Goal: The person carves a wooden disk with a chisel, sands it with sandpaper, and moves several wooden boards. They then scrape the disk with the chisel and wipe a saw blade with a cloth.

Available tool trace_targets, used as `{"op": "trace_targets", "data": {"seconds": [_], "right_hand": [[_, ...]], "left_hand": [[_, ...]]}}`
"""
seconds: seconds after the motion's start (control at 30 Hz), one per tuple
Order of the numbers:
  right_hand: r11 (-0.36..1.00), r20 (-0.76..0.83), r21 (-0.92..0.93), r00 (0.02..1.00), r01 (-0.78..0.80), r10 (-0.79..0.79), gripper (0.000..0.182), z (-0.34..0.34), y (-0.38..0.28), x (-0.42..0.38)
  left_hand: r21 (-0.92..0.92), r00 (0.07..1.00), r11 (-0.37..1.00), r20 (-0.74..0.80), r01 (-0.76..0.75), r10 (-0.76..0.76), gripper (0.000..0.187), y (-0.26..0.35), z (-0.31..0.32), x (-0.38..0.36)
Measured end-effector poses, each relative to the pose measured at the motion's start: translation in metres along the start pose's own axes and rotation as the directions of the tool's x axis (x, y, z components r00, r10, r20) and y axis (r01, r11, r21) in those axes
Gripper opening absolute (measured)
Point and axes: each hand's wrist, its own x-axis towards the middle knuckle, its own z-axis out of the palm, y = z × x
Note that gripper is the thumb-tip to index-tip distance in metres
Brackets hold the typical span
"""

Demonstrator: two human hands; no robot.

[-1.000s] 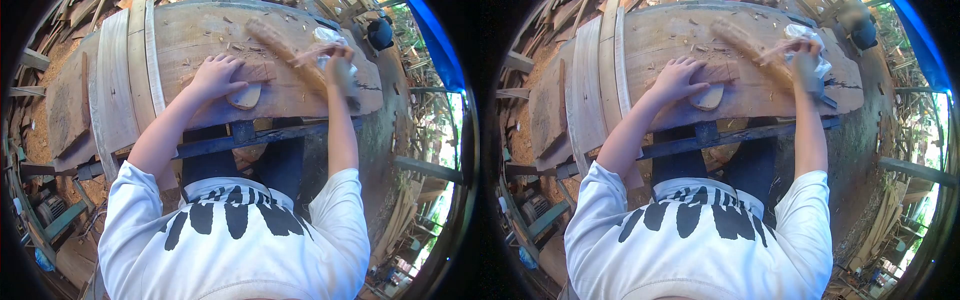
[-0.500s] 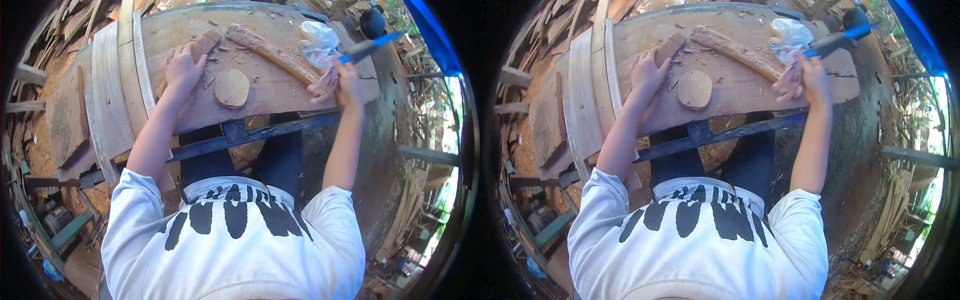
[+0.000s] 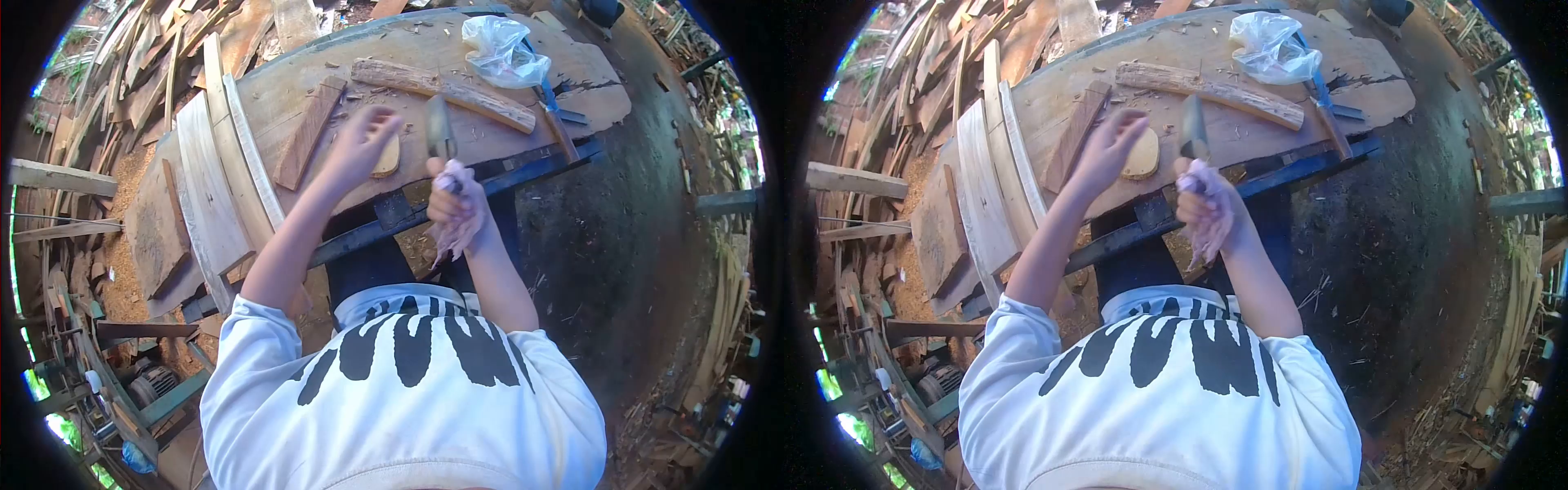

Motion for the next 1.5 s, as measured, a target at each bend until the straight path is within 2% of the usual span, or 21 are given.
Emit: {"op": "trace_targets", "data": {"seconds": [0.07,0.1,0.17,0.23,0.37,0.43,0.5,0.57,0.63,0.7,0.77,0.83,0.9,0.97,1.0,1.03,1.1,1.17,1.23,1.37,1.5], "right_hand": [[0.921,-0.340,-0.366,0.940,-0.133,0.001,0.023,0.004,0.011,-0.004],[0.923,-0.332,-0.361,0.943,-0.132,0.004,0.023,0.006,0.018,-0.003],[0.543,-0.689,-0.709,0.603,-0.449,-0.401,0.022,0.020,0.028,0.005],[0.440,-0.661,-0.749,0.596,-0.494,-0.456,0.016,0.046,0.031,-0.005],[0.244,-0.568,-0.818,0.665,-0.520,-0.485,0.010,0.073,0.018,-0.061],[0.202,-0.556,-0.819,0.655,-0.538,-0.512,0.010,0.087,0.022,-0.082],[0.284,-0.506,-0.856,0.595,-0.431,-0.624,0.010,0.107,0.032,-0.096],[0.264,-0.496,-0.858,0.572,-0.441,-0.653,0.008,0.113,0.035,-0.115],[0.250,-0.488,-0.856,0.551,-0.452,-0.676,0.008,0.114,0.030,-0.126],[0.195,-0.465,-0.874,0.646,-0.446,-0.605,0.007,0.107,0.030,-0.133],[0.137,-0.512,-0.811,0.577,-0.568,-0.637,0.006,0.099,0.031,-0.122],[-0.053,-0.390,-0.868,0.744,-0.493,-0.543,0.013,0.080,0.030,-0.113],[0.280,-0.695,-0.716,0.620,-0.639,-0.364,0.025,0.108,0.031,-0.089],[0.308,-0.749,-0.661,0.574,-0.684,-0.331,0.037,0.114,0.032,-0.081],[0.175,-0.702,-0.692,0.596,-0.700,-0.390,0.045,0.123,0.034,-0.074],[0.190,-0.706,-0.691,0.593,-0.697,-0.388,0.045,0.121,0.035,-0.075],[-0.019,-0.590,-0.766,0.715,-0.642,-0.374,0.052,0.118,0.038,-0.076],[-0.053,-0.655,-0.693,0.659,-0.719,-0.370,0.044,0.118,0.042,-0.079],[-0.298,-0.479,-0.718,0.758,-0.629,-0.443,0.023,0.107,0.044,-0.090],[0.074,-0.524,-0.748,0.517,-0.660,-0.677,0.026,0.144,0.055,-0.078],[0.077,-0.439,-0.833,0.572,-0.547,-0.693,0.030,0.127,0.040,-0.095]], "left_hand": [[-0.199,0.939,0.926,0.193,0.320,-0.283,0.048,0.032,0.034,0.003],[-0.211,0.888,0.873,0.253,0.439,-0.385,0.052,0.042,0.047,0.010],[-0.265,0.931,0.897,0.189,0.355,-0.313,0.054,0.029,0.070,0.027],[-0.313,0.968,0.917,0.125,0.248,-0.219,0.055,0.016,0.086,0.056],[-0.320,0.962,0.915,-0.036,0.246,-0.272,0.052,0.021,0.106,0.123],[-0.319,0.934,0.891,0.256,0.324,-0.249,0.053,0.028,0.115,0.149],[-0.306,0.934,0.906,0.294,0.291,-0.201,0.057,0.061,0.123,0.130],[-0.061,0.964,0.984,0.197,-0.169,0.178,0.068,0.078,0.131,0.102],[-0.029,0.903,0.979,0.382,-0.199,0.195,0.070,0.102,0.124,0.037],[-0.292,0.821,0.955,0.531,-0.056,0.210,0.064,0.087,0.135,-0.023],[-0.600,0.748,0.714,0.644,0.361,0.163,0.051,0.095,0.131,-0.069],[-0.641,0.838,0.706,0.531,0.301,0.124,0.034,0.071,0.134,-0.074],[-0.696,0.897,0.629,0.443,0.348,-0.006,0.034,0.072,0.114,-0.078],[-0.700,0.904,0.591,0.409,0.401,-0.129,0.034,0.074,0.092,-0.081],[-0.684,0.899,0.601,0.410,0.413,-0.152,0.035,0.070,0.081,-0.083],[-0.711,0.906,0.575,0.398,0.404,-0.145,0.036,0.065,0.074,-0.083],[-0.690,0.907,0.598,0.380,0.408,-0.181,0.034,0.068,0.062,-0.088],[-0.661,0.923,0.649,0.325,0.377,-0.205,0.033,0.070,0.062,-0.092],[-0.635,0.937,0.690,0.269,0.347,-0.223,0.033,0.065,0.064,-0.097],[-0.542,0.937,0.772,0.286,0.333,-0.203,0.033,0.055,0.066,-0.100],[-0.575,0.898,0.698,0.359,0.427,-0.254,0.035,0.061,0.069,-0.108]]}}
